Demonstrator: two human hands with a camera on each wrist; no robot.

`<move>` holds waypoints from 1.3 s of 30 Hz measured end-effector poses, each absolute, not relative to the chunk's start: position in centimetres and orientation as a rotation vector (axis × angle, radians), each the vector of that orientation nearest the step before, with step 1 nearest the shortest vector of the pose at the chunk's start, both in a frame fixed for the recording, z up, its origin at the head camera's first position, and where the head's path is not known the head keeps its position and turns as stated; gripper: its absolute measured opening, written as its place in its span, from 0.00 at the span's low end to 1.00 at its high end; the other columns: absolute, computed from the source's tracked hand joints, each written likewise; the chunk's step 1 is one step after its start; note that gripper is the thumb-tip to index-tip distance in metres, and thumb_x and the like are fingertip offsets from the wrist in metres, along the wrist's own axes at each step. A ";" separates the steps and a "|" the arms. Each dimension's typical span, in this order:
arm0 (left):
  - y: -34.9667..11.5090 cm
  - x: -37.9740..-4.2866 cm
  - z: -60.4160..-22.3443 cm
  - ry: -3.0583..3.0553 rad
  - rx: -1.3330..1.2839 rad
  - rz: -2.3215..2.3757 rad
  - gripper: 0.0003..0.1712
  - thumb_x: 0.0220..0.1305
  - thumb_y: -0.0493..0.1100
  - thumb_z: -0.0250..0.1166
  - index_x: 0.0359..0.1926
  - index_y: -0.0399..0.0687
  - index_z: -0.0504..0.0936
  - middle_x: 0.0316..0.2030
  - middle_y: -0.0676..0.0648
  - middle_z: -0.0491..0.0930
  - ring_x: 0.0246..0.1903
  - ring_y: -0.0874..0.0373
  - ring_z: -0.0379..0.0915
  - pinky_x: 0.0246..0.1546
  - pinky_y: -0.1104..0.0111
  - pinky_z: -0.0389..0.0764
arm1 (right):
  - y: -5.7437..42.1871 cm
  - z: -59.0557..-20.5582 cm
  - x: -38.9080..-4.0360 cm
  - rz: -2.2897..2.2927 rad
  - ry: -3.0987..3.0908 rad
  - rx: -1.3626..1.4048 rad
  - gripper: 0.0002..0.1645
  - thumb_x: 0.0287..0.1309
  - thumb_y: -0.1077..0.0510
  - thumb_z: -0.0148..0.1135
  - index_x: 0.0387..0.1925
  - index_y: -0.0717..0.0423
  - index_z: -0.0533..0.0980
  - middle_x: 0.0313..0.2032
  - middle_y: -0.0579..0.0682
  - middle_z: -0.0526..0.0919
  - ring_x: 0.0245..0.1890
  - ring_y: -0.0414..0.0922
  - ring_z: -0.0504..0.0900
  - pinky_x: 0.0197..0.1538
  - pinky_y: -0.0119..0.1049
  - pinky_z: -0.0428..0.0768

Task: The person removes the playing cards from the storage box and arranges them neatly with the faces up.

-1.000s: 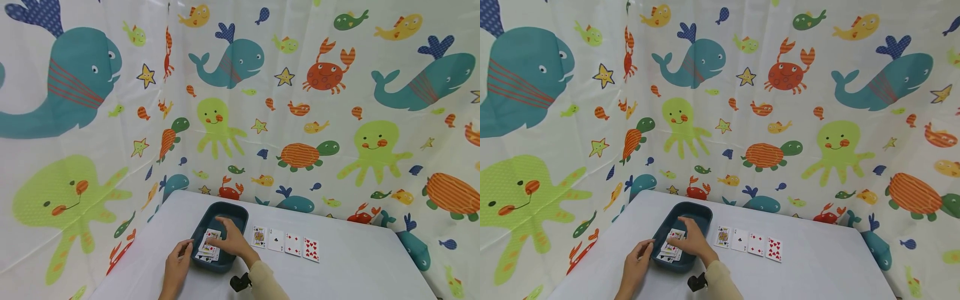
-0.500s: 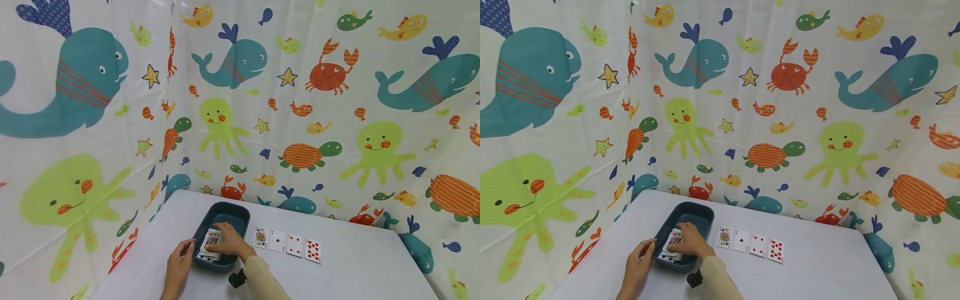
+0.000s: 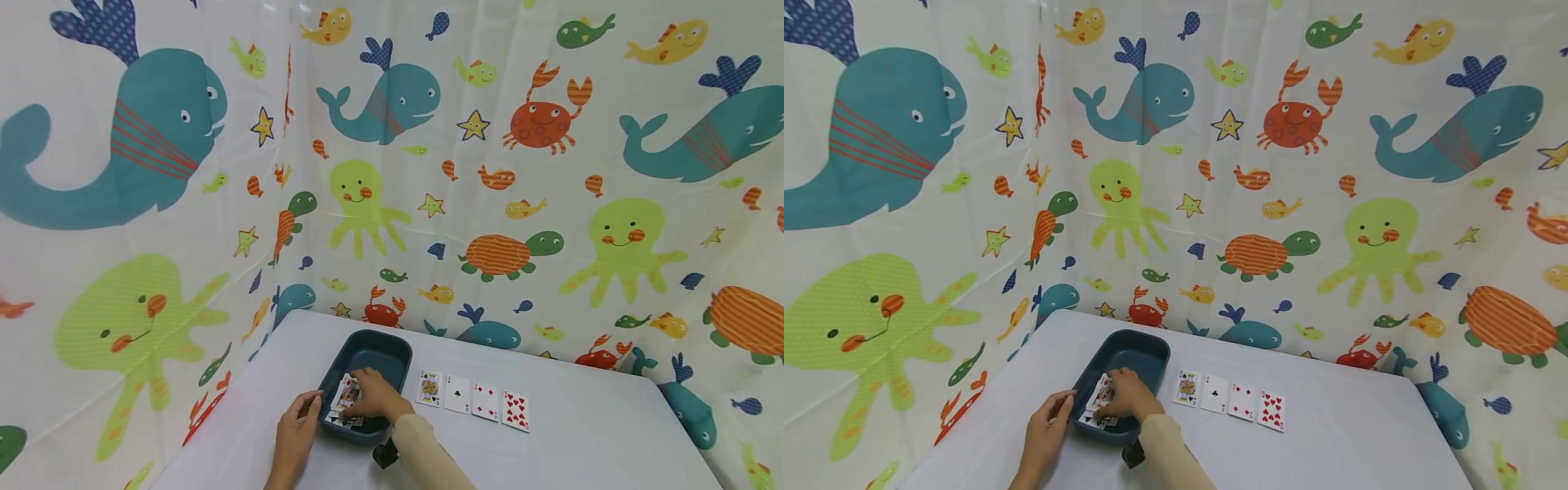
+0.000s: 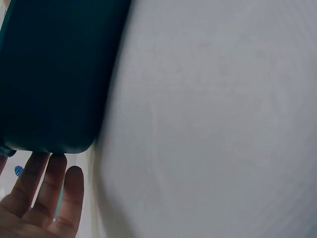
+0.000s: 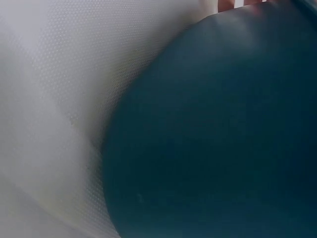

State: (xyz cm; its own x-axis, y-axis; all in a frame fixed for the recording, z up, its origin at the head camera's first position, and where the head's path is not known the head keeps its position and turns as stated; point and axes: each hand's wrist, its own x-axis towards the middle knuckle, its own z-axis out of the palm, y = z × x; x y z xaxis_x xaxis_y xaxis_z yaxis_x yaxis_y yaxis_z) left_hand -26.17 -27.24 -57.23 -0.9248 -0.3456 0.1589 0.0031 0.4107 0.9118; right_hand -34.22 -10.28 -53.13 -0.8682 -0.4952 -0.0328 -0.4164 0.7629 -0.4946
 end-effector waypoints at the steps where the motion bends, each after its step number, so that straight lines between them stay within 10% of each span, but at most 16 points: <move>1: -27.2 -26.2 -57.2 -2.347 0.295 -1.522 0.18 0.78 0.51 0.57 0.55 0.45 0.84 0.53 0.40 0.85 0.49 0.47 0.81 0.44 0.62 0.82 | -10.3 -53.1 -34.2 -0.715 2.803 -0.727 0.49 0.47 0.43 0.82 0.67 0.58 0.72 0.60 0.55 0.77 0.58 0.50 0.75 0.64 0.49 0.76; 39: -27.5 -26.3 -56.7 -2.382 0.256 -1.483 0.17 0.78 0.48 0.58 0.55 0.41 0.84 0.51 0.40 0.85 0.50 0.46 0.81 0.44 0.64 0.82 | -9.7 -52.5 -34.3 -0.747 2.867 -0.743 0.42 0.46 0.44 0.83 0.61 0.57 0.77 0.56 0.53 0.77 0.54 0.47 0.74 0.63 0.45 0.77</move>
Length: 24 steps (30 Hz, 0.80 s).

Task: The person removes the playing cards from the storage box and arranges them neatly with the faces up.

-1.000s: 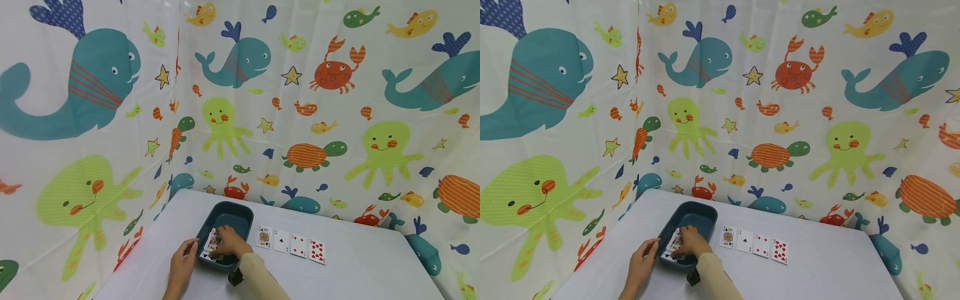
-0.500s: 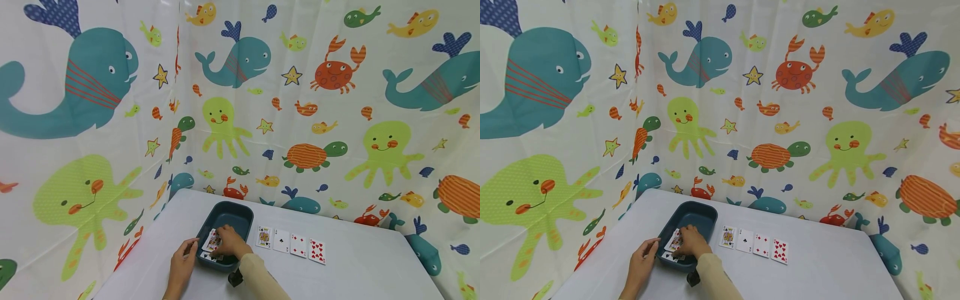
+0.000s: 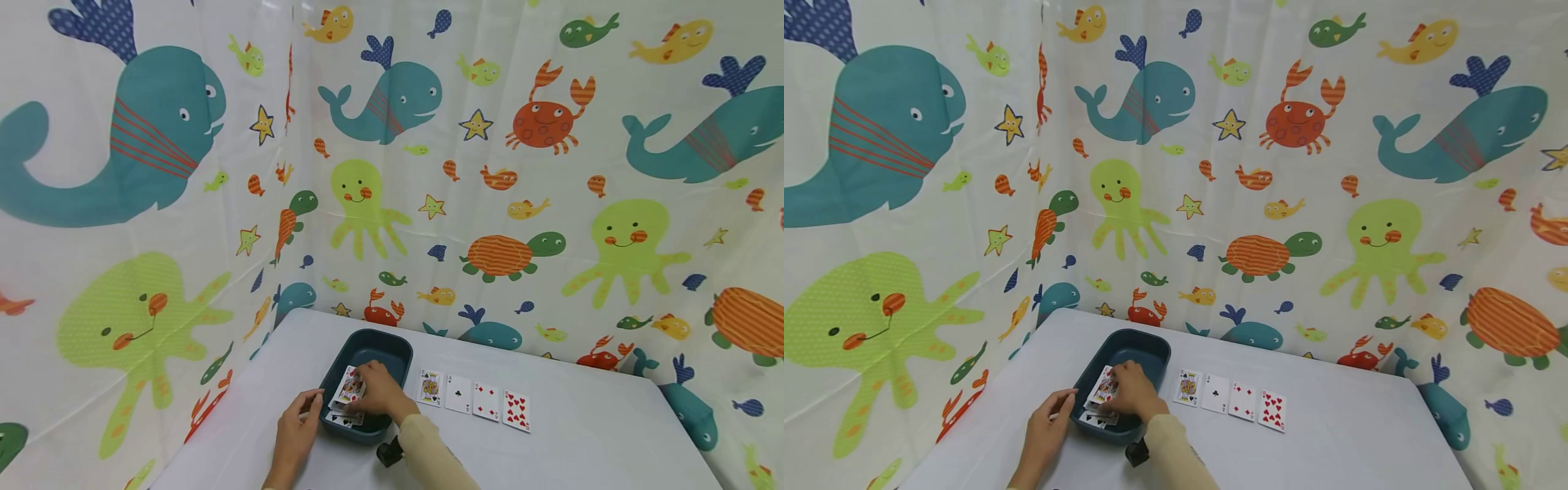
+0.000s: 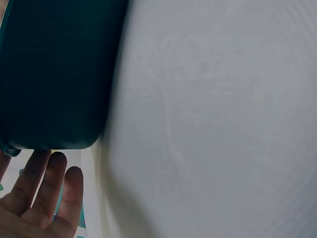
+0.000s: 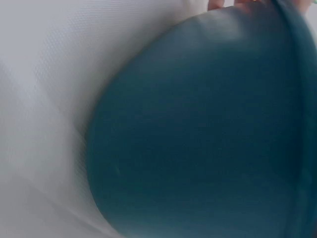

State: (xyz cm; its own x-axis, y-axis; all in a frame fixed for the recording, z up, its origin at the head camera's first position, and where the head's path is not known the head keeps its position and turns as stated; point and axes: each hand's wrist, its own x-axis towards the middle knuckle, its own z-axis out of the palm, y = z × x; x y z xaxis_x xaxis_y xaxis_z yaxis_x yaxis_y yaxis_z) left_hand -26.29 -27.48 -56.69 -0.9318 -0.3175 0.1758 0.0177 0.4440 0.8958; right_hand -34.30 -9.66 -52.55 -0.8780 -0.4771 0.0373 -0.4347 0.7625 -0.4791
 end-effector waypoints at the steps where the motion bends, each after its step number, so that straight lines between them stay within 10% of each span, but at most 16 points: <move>1: -27.5 -26.3 -56.6 -2.388 0.254 -1.468 0.18 0.78 0.48 0.58 0.55 0.41 0.84 0.51 0.40 0.85 0.50 0.46 0.82 0.44 0.63 0.82 | -9.4 -52.4 -34.3 -0.762 2.866 -0.739 0.43 0.47 0.44 0.82 0.61 0.56 0.77 0.57 0.53 0.77 0.55 0.48 0.74 0.64 0.46 0.76; 24: -26.5 -26.7 -55.5 -2.451 0.132 -1.349 0.17 0.76 0.42 0.60 0.60 0.41 0.81 0.65 0.38 0.77 0.66 0.43 0.71 0.54 0.53 0.79 | -0.3 -50.4 -31.5 -1.341 2.837 -0.538 0.45 0.52 0.41 0.78 0.66 0.55 0.73 0.66 0.59 0.72 0.65 0.57 0.71 0.66 0.61 0.72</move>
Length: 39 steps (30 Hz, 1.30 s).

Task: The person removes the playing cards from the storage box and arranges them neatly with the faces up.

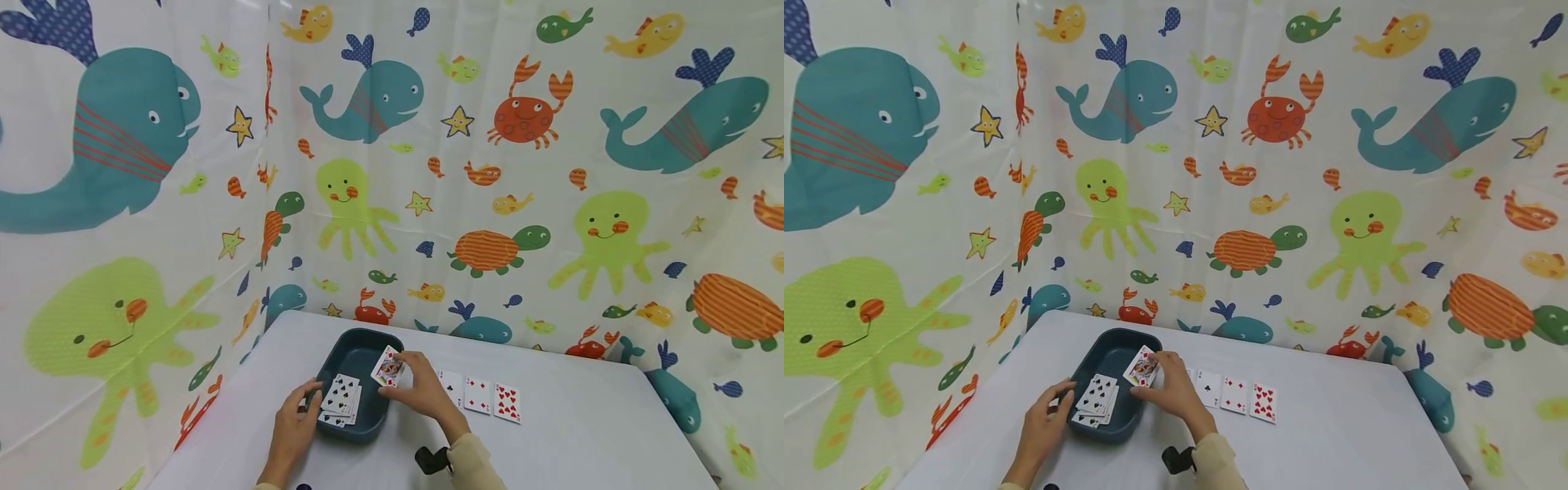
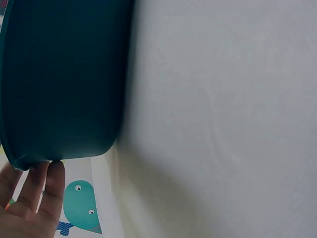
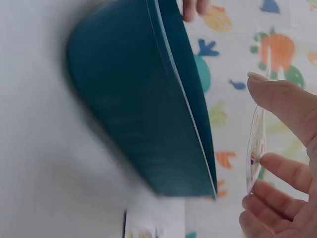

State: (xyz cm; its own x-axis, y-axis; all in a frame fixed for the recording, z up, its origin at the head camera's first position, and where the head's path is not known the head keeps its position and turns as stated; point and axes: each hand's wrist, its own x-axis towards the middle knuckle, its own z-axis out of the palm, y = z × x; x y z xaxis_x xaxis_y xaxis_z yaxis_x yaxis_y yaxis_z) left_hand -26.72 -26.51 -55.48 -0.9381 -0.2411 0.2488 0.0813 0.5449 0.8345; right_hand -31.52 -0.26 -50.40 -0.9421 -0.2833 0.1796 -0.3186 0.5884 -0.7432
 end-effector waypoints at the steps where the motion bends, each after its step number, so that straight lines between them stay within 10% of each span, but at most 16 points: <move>1: -26.5 -26.8 -55.5 -2.451 0.125 -1.345 0.18 0.75 0.42 0.60 0.61 0.41 0.80 0.65 0.39 0.77 0.66 0.43 0.72 0.53 0.54 0.79 | 0.4 -50.5 -31.3 1.295 -2.753 0.513 0.45 0.52 0.41 0.78 0.66 0.55 0.73 0.66 0.59 0.72 0.66 0.57 0.71 0.66 0.61 0.71; 39: -26.6 -27.5 -55.1 -2.465 0.088 -1.360 0.19 0.75 0.44 0.62 0.60 0.41 0.81 0.63 0.37 0.77 0.64 0.43 0.73 0.54 0.53 0.79 | 6.9 -56.6 -26.3 1.340 -2.662 0.429 0.41 0.49 0.43 0.81 0.60 0.56 0.76 0.58 0.51 0.78 0.62 0.54 0.76 0.66 0.56 0.72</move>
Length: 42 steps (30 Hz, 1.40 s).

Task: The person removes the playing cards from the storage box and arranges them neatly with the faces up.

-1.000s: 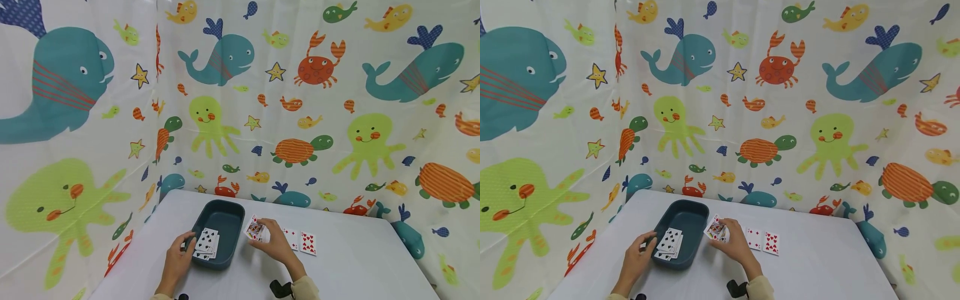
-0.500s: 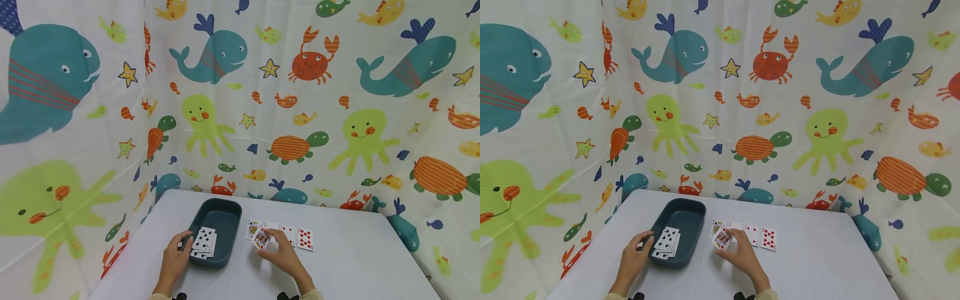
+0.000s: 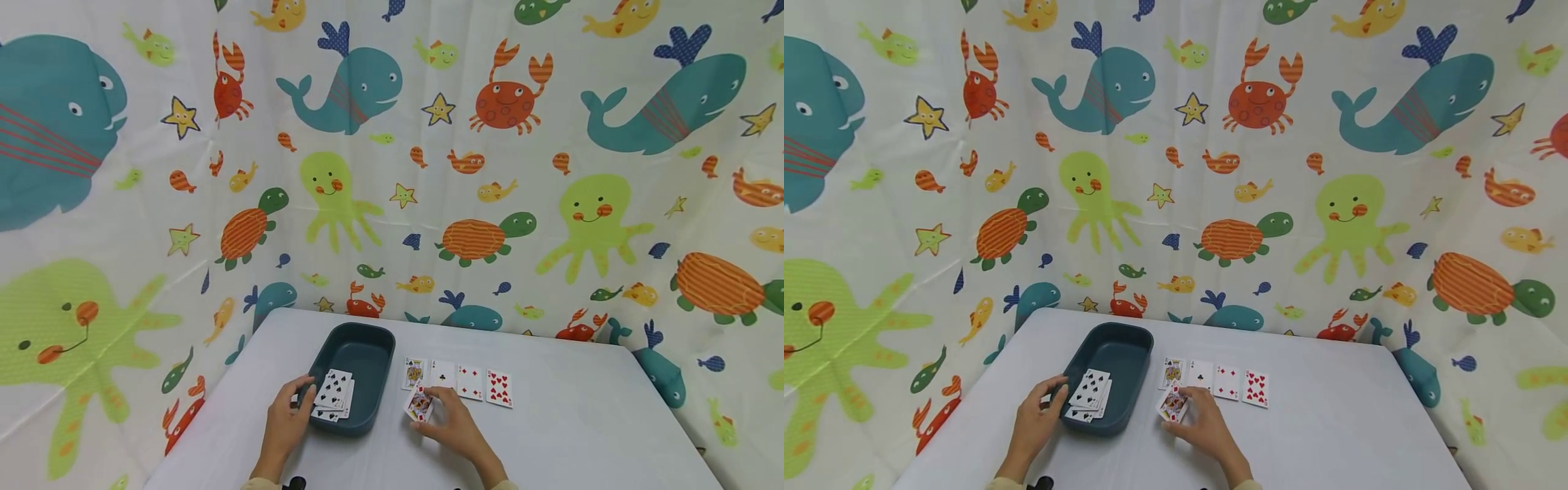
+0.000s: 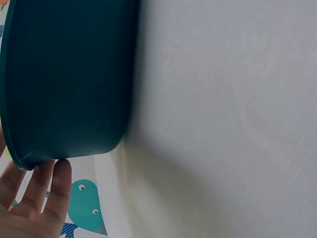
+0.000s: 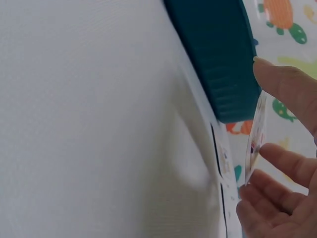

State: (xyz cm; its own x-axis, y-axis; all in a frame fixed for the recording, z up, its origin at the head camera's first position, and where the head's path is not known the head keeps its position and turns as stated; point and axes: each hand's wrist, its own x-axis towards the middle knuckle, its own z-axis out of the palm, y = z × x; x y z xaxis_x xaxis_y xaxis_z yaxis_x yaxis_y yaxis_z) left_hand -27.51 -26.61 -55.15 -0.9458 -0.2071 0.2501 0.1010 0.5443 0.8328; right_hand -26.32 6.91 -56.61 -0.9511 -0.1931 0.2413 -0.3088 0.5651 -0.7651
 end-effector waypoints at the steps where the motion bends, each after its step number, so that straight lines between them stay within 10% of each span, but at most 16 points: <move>1: -26.6 -27.5 -55.2 -2.461 0.083 -1.357 0.18 0.75 0.44 0.62 0.60 0.41 0.81 0.63 0.37 0.78 0.64 0.43 0.73 0.54 0.53 0.79 | 6.9 -56.7 -26.3 1.333 -2.660 0.447 0.40 0.49 0.43 0.81 0.60 0.55 0.76 0.58 0.50 0.78 0.61 0.54 0.76 0.65 0.56 0.72; 42: -26.7 -27.7 -55.6 -2.431 0.055 -1.334 0.17 0.75 0.44 0.62 0.58 0.41 0.82 0.61 0.38 0.79 0.61 0.43 0.76 0.52 0.53 0.80 | 6.1 -56.7 -27.9 1.018 -2.903 0.740 0.45 0.41 0.48 0.86 0.60 0.59 0.77 0.61 0.56 0.75 0.63 0.58 0.72 0.67 0.57 0.70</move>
